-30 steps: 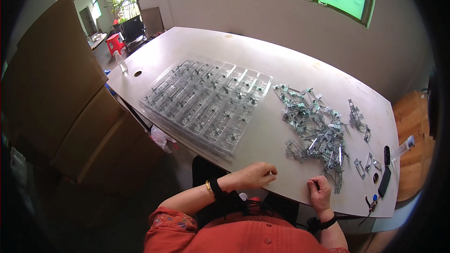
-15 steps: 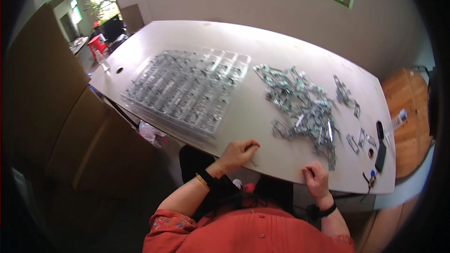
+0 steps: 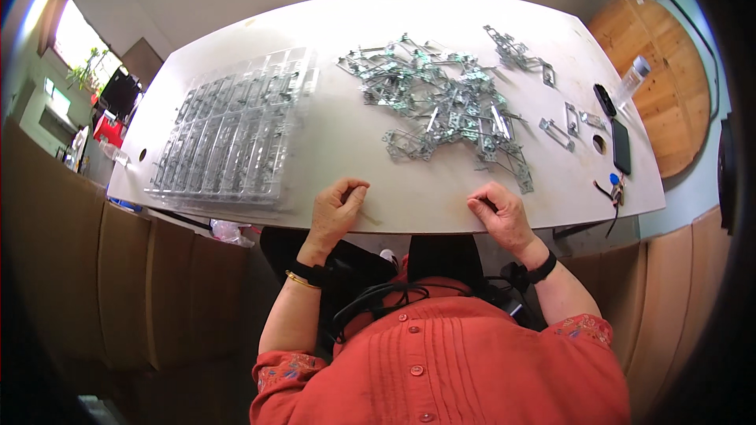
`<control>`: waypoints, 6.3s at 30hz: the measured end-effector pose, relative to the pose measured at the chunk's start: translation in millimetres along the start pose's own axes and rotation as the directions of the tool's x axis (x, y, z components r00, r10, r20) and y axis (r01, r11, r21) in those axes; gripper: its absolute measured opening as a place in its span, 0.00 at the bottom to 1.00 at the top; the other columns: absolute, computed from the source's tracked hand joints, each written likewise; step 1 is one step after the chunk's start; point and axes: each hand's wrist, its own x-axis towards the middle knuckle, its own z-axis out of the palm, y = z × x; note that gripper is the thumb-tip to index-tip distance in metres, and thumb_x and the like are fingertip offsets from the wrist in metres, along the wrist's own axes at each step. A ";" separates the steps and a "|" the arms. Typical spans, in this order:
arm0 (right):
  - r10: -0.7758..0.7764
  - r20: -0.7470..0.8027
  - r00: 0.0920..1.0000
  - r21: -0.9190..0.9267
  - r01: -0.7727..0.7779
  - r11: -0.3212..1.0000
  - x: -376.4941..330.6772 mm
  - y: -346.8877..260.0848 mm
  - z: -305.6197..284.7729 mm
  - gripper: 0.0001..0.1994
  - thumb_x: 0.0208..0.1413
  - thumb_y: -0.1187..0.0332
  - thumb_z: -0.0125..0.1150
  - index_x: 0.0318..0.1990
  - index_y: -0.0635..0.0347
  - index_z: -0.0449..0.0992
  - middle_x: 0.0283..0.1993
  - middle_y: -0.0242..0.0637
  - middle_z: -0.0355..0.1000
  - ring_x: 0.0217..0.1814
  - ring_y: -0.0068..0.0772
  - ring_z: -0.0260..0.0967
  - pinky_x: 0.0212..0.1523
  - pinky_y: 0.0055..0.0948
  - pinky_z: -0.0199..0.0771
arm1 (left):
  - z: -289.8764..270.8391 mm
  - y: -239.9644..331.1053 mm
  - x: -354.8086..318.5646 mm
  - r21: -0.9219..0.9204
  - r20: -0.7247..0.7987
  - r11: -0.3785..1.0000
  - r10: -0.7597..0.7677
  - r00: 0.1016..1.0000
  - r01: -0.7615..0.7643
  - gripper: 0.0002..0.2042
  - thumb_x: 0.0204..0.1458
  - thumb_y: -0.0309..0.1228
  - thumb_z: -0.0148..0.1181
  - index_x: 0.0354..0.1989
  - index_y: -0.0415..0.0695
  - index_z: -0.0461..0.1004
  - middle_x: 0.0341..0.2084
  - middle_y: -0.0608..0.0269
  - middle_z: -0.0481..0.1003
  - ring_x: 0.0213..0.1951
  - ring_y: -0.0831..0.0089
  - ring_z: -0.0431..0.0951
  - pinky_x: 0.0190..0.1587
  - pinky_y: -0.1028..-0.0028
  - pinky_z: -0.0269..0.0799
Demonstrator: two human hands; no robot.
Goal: The person assembles small metal hardware components by hand at a white workbench. They pick up individual metal brackets and clear plastic strips, fit them together, and place the finished units into a clear plastic organizer tray. The process is repeated continuously throughout the video.
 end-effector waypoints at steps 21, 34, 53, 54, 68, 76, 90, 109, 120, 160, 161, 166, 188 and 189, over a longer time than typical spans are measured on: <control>0.068 0.034 0.997 -0.045 -0.067 0.997 13.8 -3.6 1.7 0.05 0.65 0.69 0.73 0.41 0.58 0.82 0.35 0.42 0.77 0.37 0.47 0.78 0.39 0.39 0.78 | 12.3 16.0 2.7 0.153 -0.115 0.988 -0.003 0.993 0.021 0.07 0.69 0.27 0.66 0.46 0.37 0.86 0.27 0.72 0.80 0.30 0.85 0.73 0.34 0.78 0.71; 0.023 0.030 0.999 -0.174 -0.018 0.985 31.2 -3.1 7.3 0.08 0.61 0.67 0.77 0.38 0.54 0.81 0.32 0.37 0.78 0.30 0.45 0.78 0.31 0.40 0.76 | 12.4 12.6 -1.9 0.090 -0.188 0.995 -0.018 0.982 0.036 0.05 0.69 0.22 0.64 0.48 0.37 0.85 0.31 0.72 0.79 0.31 0.86 0.72 0.35 0.80 0.68; -0.012 0.025 1.000 -0.273 0.018 0.962 32.4 -3.7 12.1 0.08 0.61 0.68 0.78 0.37 0.54 0.81 0.33 0.35 0.79 0.27 0.43 0.76 0.28 0.39 0.74 | 25.7 23.9 6.4 0.321 -0.180 0.944 0.140 0.974 -0.076 0.06 0.67 0.23 0.67 0.49 0.37 0.84 0.35 0.63 0.80 0.29 0.81 0.73 0.33 0.77 0.70; -0.015 0.021 1.000 -0.270 0.020 0.963 32.5 -3.2 11.7 0.08 0.61 0.68 0.78 0.37 0.54 0.81 0.33 0.35 0.79 0.27 0.43 0.76 0.29 0.40 0.74 | 25.6 33.3 8.4 0.329 -0.154 0.943 0.108 0.982 -0.052 0.07 0.66 0.23 0.67 0.50 0.37 0.84 0.36 0.61 0.81 0.28 0.79 0.74 0.33 0.76 0.71; -0.048 0.016 0.999 -0.257 0.051 0.965 30.8 -1.3 12.6 0.08 0.62 0.66 0.77 0.38 0.54 0.81 0.35 0.36 0.79 0.29 0.45 0.78 0.29 0.40 0.75 | 56.1 84.7 60.1 0.640 0.152 0.750 0.087 0.984 -0.165 0.29 0.64 0.27 0.65 0.72 0.35 0.65 0.60 0.35 0.74 0.52 0.35 0.81 0.53 0.48 0.79; -0.043 0.023 0.999 -0.247 0.048 0.968 32.3 -3.0 11.7 0.08 0.62 0.66 0.76 0.39 0.54 0.81 0.34 0.36 0.79 0.29 0.46 0.78 0.30 0.41 0.75 | 63.4 72.4 69.9 0.682 0.118 0.723 0.039 0.992 -0.110 0.15 0.63 0.27 0.65 0.55 0.36 0.71 0.47 0.41 0.76 0.46 0.36 0.81 0.48 0.46 0.78; -0.065 0.014 0.998 -0.262 0.066 0.963 30.2 0.6 13.2 0.07 0.64 0.68 0.76 0.40 0.56 0.81 0.32 0.38 0.78 0.28 0.43 0.77 0.28 0.38 0.74 | 61.3 75.6 51.4 0.687 0.012 0.723 0.090 0.996 -0.074 0.16 0.63 0.30 0.66 0.55 0.36 0.75 0.44 0.40 0.80 0.43 0.39 0.83 0.47 0.50 0.81; -0.052 0.012 0.999 -0.276 0.053 0.960 29.9 0.8 10.2 0.08 0.63 0.64 0.76 0.39 0.54 0.81 0.35 0.36 0.80 0.30 0.45 0.79 0.30 0.40 0.77 | 42.0 74.4 62.2 0.762 -0.010 0.647 0.055 0.998 -0.028 0.18 0.65 0.25 0.62 0.63 0.34 0.74 0.46 0.36 0.80 0.45 0.36 0.83 0.48 0.49 0.81; -0.047 0.011 0.999 -0.262 0.048 0.964 29.8 0.8 9.3 0.08 0.63 0.66 0.76 0.39 0.55 0.80 0.34 0.37 0.79 0.29 0.45 0.79 0.29 0.41 0.77 | 60.7 102.4 70.7 0.782 -0.014 0.605 0.263 0.965 -0.154 0.17 0.64 0.29 0.66 0.59 0.35 0.76 0.49 0.39 0.81 0.46 0.42 0.84 0.48 0.53 0.80; -0.067 -0.004 0.998 -0.207 0.065 0.976 28.5 3.2 7.8 0.07 0.63 0.68 0.76 0.40 0.56 0.80 0.34 0.38 0.78 0.30 0.47 0.79 0.30 0.42 0.76 | 69.4 88.9 131.4 0.174 0.064 0.985 -0.010 0.998 -0.001 0.03 0.65 0.23 0.65 0.39 0.36 0.79 0.27 0.66 0.78 0.28 0.81 0.75 0.31 0.75 0.71; -0.062 -0.005 0.998 -0.204 0.060 0.977 28.9 2.2 7.4 0.07 0.63 0.68 0.76 0.40 0.56 0.80 0.34 0.38 0.78 0.30 0.47 0.79 0.30 0.42 0.76 | 70.7 89.8 129.3 0.188 0.060 0.981 0.032 0.998 -0.043 0.03 0.64 0.22 0.65 0.40 0.35 0.78 0.27 0.66 0.78 0.29 0.80 0.74 0.31 0.74 0.71; -0.071 -0.006 0.997 -0.203 0.068 0.977 28.4 3.8 7.7 0.07 0.62 0.68 0.76 0.41 0.56 0.81 0.34 0.38 0.78 0.30 0.47 0.79 0.30 0.42 0.76 | 75.6 94.3 120.7 0.255 0.048 0.941 0.218 0.975 -0.223 0.03 0.64 0.20 0.64 0.39 0.34 0.76 0.26 0.62 0.76 0.29 0.77 0.72 0.34 0.72 0.70; -0.092 -0.032 0.995 -0.220 0.083 0.972 26.9 3.7 9.7 0.07 0.62 0.68 0.76 0.40 0.56 0.81 0.35 0.38 0.79 0.30 0.47 0.79 0.30 0.40 0.77 | 47.2 117.4 105.9 -0.084 -0.055 0.981 -0.179 0.982 0.174 0.07 0.72 0.27 0.61 0.42 0.36 0.76 0.24 0.69 0.74 0.20 0.82 0.74 0.21 0.77 0.67; -0.086 -0.030 0.996 -0.216 0.078 0.973 27.1 3.1 9.6 0.07 0.62 0.68 0.76 0.40 0.56 0.81 0.35 0.38 0.79 0.30 0.47 0.79 0.30 0.41 0.77 | 44.2 114.7 107.5 -0.114 -0.053 0.976 -0.194 0.980 0.188 0.07 0.72 0.28 0.61 0.42 0.36 0.76 0.24 0.69 0.74 0.21 0.82 0.74 0.21 0.77 0.67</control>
